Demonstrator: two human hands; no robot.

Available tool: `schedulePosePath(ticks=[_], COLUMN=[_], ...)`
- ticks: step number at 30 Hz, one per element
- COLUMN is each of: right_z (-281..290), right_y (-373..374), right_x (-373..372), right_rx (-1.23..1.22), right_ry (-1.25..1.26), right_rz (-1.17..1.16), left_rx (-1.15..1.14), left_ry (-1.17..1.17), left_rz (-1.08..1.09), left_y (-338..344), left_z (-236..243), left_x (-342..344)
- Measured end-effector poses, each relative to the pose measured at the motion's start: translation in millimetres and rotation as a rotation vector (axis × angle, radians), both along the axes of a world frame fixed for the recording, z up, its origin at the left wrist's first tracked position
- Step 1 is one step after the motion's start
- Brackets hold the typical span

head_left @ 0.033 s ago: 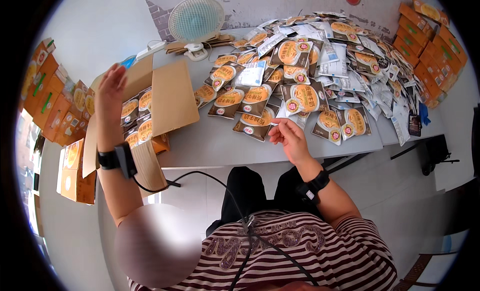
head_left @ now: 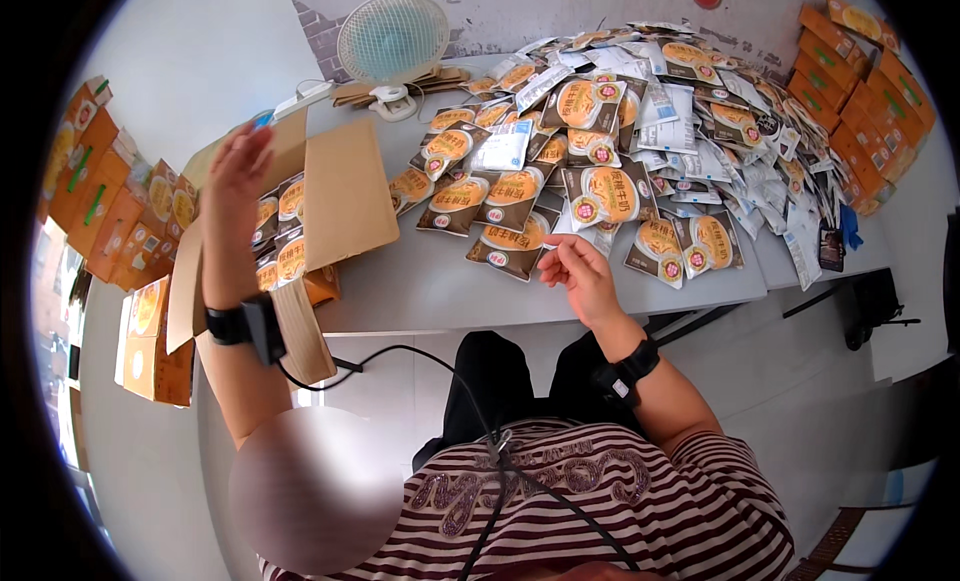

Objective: The person picks up small, individually wrapped food packets from a large pile on a table and places them into a cardboard box. The person handles the packets one by one, occasionally adjusting the pile or the box, and continues this process until the box is filled.

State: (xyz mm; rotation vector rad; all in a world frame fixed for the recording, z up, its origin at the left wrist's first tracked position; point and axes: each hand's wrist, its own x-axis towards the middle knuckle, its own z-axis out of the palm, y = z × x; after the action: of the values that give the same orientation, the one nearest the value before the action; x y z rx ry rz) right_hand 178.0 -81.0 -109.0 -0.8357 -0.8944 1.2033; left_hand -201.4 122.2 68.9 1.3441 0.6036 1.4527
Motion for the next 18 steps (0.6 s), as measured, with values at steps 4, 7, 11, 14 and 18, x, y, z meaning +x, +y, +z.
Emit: schedulePosePath(ticks=[4, 7, 11, 14, 18], right_z=[-3.0, -1.2, -1.0, -2.5, -1.4], right_y=[-2.5, -2.1, -0.4, -1.2, -1.2], right_x=[3.8, 2.7, 4.5, 8.1, 7.9], right_rx=[0.018, 0.031, 0.032, 0.039, 0.052], right_ry=[0.027, 0.029, 0.024, 0.025, 0.029], right_rz=[-0.022, -0.001, 0.012, 0.002, 0.012], left_rx=[0.017, -0.061, 0.188, 0.574, 0.554], left_ry=[0.309, 0.5, 0.724, 0.913, 1.094], left_rz=[-0.229, -0.399, -0.207, 0.079, 0.145], left_y=[-79.2, -92.4, -75.7, -71.9, -69.8], left_z=[-20.9, -63.5, -131.7, -148.0, -158.6], left_x=[110.5, 157.9, 219.9, 256.5, 273.8])
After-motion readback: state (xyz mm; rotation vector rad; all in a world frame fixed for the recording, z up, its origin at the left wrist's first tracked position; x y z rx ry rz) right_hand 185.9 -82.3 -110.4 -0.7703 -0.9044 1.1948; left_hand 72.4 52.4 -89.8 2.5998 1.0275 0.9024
